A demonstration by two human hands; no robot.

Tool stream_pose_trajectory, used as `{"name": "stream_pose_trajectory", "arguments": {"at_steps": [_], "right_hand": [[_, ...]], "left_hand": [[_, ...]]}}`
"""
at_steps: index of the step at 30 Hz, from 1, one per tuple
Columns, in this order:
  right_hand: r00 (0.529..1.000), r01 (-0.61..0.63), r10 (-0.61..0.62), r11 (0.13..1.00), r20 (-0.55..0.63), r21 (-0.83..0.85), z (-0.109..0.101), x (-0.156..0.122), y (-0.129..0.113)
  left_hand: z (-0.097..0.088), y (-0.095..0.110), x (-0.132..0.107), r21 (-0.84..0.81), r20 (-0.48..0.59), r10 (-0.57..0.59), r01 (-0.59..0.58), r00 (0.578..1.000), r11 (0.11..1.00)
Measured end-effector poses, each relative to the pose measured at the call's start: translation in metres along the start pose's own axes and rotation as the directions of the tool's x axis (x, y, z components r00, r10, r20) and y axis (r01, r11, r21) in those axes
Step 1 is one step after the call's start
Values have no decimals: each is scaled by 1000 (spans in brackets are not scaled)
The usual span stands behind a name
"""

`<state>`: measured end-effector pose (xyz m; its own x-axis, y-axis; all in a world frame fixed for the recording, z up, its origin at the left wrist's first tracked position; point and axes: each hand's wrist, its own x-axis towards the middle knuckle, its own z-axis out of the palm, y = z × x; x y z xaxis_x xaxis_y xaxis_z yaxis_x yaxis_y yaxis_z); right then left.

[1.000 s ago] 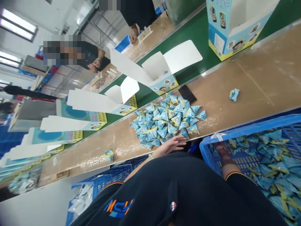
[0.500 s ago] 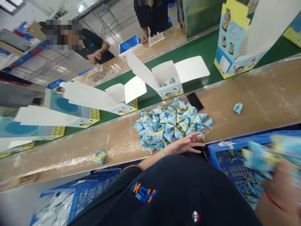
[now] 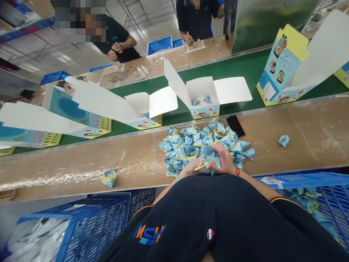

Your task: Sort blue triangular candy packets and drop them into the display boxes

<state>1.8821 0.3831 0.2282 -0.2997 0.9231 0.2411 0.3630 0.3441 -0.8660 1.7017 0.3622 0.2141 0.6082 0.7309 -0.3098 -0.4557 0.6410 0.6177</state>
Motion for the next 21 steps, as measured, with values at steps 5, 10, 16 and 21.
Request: {"name": "stream_pose_trajectory", "arguments": {"at_steps": [5, 10, 16, 21], "right_hand": [[969, -210, 232, 954, -85, 215, -18, 33, -19], [941, -111, 121, 993, 318, -49, -51, 53, -20], [817, -164, 154, 986, 556, -33, -32, 56, -13], [739, -405, 288, 912, 609, 61, -36, 50, 2]], "left_hand": [[-8, 17, -7, 26, -31, 49, -48, 998, 999], [-23, 24, -19, 87, -18, 222, -220, 975, 972], [-42, 24, -22, 336, -46, 23, -6, 999, 942], [-63, 3, -27, 263, -108, -46, 74, 993, 962]]}}
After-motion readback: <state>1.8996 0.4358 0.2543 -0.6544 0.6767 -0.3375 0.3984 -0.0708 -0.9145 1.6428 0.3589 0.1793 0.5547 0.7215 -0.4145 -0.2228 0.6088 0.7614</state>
